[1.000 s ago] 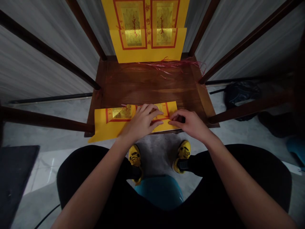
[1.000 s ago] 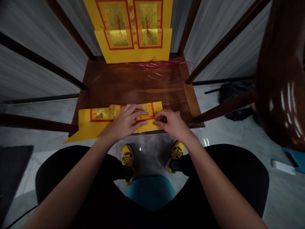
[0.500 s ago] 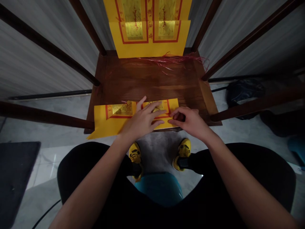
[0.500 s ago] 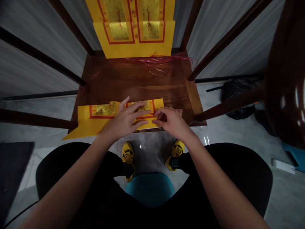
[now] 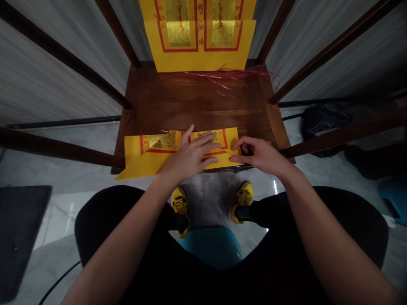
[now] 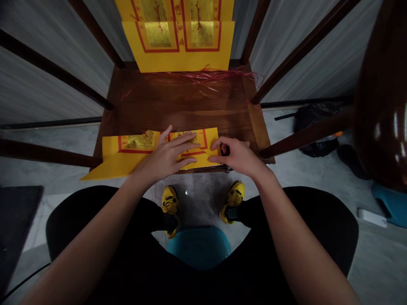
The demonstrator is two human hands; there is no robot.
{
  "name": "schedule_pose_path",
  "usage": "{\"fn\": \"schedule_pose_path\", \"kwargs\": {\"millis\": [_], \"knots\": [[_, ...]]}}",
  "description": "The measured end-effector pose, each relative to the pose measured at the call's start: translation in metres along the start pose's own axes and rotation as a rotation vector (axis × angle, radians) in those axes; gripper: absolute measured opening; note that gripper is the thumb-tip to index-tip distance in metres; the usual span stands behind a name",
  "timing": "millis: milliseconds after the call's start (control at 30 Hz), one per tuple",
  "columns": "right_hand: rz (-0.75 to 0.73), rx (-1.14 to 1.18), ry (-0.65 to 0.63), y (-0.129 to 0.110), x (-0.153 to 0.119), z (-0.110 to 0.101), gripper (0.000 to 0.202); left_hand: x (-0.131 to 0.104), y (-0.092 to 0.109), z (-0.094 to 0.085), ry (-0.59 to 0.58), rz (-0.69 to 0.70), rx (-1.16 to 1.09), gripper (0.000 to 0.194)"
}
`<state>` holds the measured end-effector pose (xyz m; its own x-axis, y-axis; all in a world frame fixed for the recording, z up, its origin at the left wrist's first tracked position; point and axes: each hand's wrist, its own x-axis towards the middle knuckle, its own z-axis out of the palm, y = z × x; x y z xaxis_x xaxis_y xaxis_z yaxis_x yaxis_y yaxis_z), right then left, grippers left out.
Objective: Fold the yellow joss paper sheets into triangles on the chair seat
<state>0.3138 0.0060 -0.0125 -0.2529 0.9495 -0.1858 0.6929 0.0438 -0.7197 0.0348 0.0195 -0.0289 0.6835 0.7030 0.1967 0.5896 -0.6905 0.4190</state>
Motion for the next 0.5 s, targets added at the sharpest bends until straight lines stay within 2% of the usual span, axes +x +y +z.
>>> {"fn": "schedule_pose_path", "kwargs": {"millis": [333,500], "knots": [[-0.037,-0.171,0.017,-0.003,-0.002,0.006,0.033,-0.004,0.004,0.003,-0.010,0.073,0.111,0.045],[-0.044,-0.238,0.101,-0.003,-0.011,0.014,0.024,-0.005,0.010,0.006,-0.043,0.093,0.179,0.048]]}}
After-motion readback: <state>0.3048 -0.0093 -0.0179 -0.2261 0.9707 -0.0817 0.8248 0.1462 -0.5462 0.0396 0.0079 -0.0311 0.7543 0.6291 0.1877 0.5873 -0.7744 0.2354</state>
